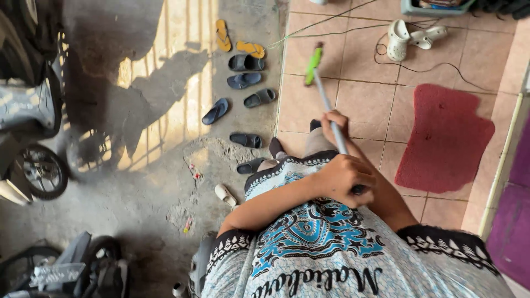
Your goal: The person sweeps a tiled floor area using a green broom. They move the broom back and forth across the tiles, navigating around scattered footwear and a red mat. The person adjusts their position to cover different sections of the floor near a purple door and a motorcycle.
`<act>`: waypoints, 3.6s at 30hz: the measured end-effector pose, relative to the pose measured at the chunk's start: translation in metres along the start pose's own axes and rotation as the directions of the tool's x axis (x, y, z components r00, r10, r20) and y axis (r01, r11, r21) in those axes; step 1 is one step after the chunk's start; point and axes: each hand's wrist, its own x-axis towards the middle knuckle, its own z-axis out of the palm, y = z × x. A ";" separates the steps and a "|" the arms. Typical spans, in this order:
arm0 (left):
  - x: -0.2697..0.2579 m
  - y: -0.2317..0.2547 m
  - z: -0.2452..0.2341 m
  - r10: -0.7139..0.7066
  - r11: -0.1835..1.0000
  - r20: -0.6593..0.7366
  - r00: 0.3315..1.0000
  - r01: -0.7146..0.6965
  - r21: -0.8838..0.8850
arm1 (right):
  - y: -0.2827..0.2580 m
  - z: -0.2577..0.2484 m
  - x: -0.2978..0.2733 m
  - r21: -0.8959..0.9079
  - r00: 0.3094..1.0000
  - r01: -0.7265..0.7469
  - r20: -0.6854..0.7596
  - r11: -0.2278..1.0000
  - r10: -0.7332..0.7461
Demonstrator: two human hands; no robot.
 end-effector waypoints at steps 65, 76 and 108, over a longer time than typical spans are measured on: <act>0.086 -0.149 -0.125 -0.375 0.898 -0.656 0.655 0.434 -0.080 | 0.191 0.018 0.149 -0.475 0.509 -0.455 0.555 0.753 0.658; 0.057 -0.068 -0.176 -0.286 0.942 -0.649 0.705 0.330 -0.057 | 0.113 0.169 0.158 -0.067 0.716 -0.226 0.665 0.972 0.212; 0.019 -0.227 -0.127 -0.491 0.869 -0.775 0.398 0.286 -0.404 | 0.116 0.053 0.228 -0.599 0.679 0.113 0.629 0.793 0.378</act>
